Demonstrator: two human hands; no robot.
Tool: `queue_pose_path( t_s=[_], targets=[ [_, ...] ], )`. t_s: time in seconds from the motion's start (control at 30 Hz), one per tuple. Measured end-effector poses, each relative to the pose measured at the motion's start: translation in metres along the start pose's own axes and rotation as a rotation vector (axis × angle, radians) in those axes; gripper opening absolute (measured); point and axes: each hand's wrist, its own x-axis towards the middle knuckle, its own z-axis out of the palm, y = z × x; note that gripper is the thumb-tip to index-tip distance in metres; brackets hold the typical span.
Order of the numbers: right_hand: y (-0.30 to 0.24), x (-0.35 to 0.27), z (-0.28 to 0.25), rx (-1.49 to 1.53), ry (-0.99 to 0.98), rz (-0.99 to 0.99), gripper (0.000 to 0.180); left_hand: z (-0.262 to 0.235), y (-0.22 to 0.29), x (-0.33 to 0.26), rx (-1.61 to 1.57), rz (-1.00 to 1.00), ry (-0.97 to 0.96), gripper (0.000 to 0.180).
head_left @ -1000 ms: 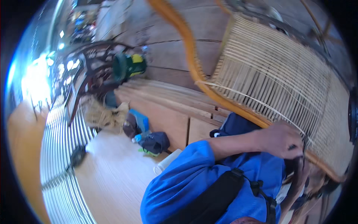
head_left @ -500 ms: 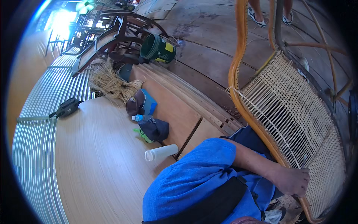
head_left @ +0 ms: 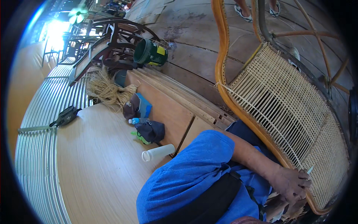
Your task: Repairing and weaving the rattan seat of a wooden bench using a knife, hammer, and punch.
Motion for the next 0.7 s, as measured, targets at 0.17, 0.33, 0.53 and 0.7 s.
queue_pose_path(
  t_s=[0.17, 0.33, 0.53, 0.7],
  targets=[
    [-0.028, 0.049, -0.022, 0.161, -0.026, -0.019, 0.022, -0.032, -0.027, -0.016, 0.105, -0.205, -0.077, 0.022],
    [-0.068, 0.093, -0.045, 0.095, 0.169, -0.062, 0.006, -0.091, -0.071, -0.095, 0.136, -0.992, -0.334, 0.048],
    [-0.106, 0.108, -0.059, -0.789, 0.242, -0.255, 0.023, -0.115, -0.097, -0.133, 0.418, -0.873, -0.683, 0.054],
    [-0.083, 0.136, -0.032, -1.255, 0.016, -0.403, 0.02, -0.113, -0.1, -0.118, 0.362, -0.905, -0.698, 0.049]
  ],
)
